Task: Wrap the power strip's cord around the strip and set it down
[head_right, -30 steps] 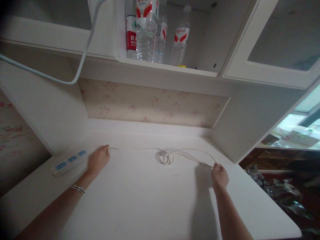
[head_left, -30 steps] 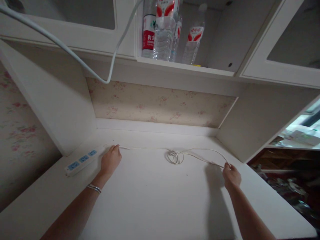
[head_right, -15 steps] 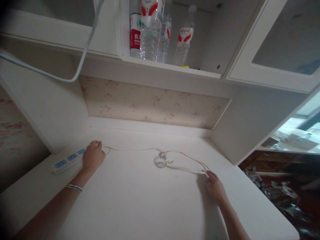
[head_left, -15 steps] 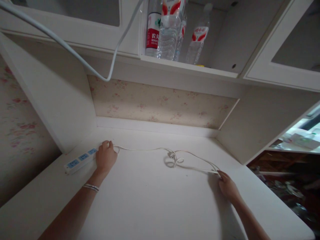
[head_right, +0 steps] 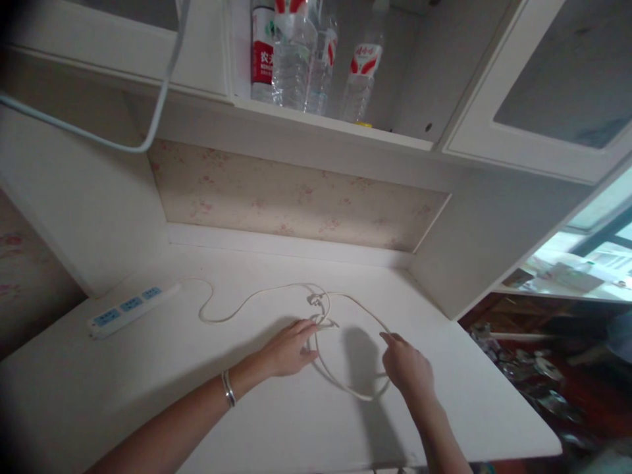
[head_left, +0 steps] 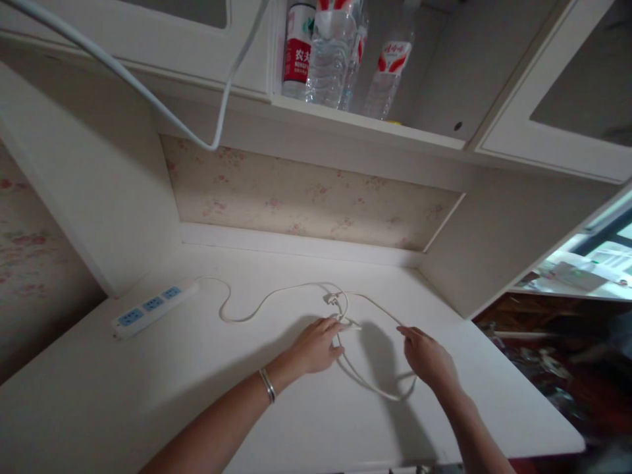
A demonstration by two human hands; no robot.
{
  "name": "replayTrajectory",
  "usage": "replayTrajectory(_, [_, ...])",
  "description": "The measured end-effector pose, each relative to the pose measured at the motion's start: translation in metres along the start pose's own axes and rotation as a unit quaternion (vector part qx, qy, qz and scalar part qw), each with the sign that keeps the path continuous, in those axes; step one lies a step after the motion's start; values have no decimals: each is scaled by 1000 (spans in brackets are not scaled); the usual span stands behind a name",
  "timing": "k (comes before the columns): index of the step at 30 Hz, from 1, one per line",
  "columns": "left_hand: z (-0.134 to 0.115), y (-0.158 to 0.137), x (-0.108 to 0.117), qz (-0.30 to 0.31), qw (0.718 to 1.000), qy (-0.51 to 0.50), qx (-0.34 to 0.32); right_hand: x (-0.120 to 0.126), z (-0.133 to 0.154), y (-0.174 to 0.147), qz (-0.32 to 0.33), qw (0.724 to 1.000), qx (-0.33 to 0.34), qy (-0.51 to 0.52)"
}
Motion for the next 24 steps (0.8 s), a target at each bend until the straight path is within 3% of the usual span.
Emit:
replayTrajectory(4, [4, 19, -14, 10, 999, 13, 30, -5, 32, 21, -45, 992, 98, 66])
replayTrajectory(6, [8, 19, -14, 19, 1000, 16, 15, -19, 40, 32, -58, 990, 111, 65])
replayTrajectory(11, [14, -6, -2, 13, 1000, 10, 0, -52, 41, 58, -44, 997, 49, 37])
replayTrajectory(15, [30, -37, 13, -21, 994, -26, 104, -59, 32, 79, -20, 997, -16, 72])
replayTrajectory(19, [59, -63, 26, -137, 949, -162, 232, -55, 15, 90, -27, 989, -99, 104])
replayTrajectory(22, [77, -74, 32, -219, 891, -296, 266, -49, 5, 93, -67, 977, -168, 112])
replayTrajectory(24, [84, -77, 36, -239, 856, -352, 294, -45, 1, 94, -91, 972, -181, 120])
Point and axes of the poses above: each hand's wrist, its own y-axis towards the middle knuckle, its own x-axis out of the back of the hand, z = x × y, the point moved 1 cm from there along y, towards the middle knuckle, and after that the axes turned 9 degrees about y, right-handed, at the moved point
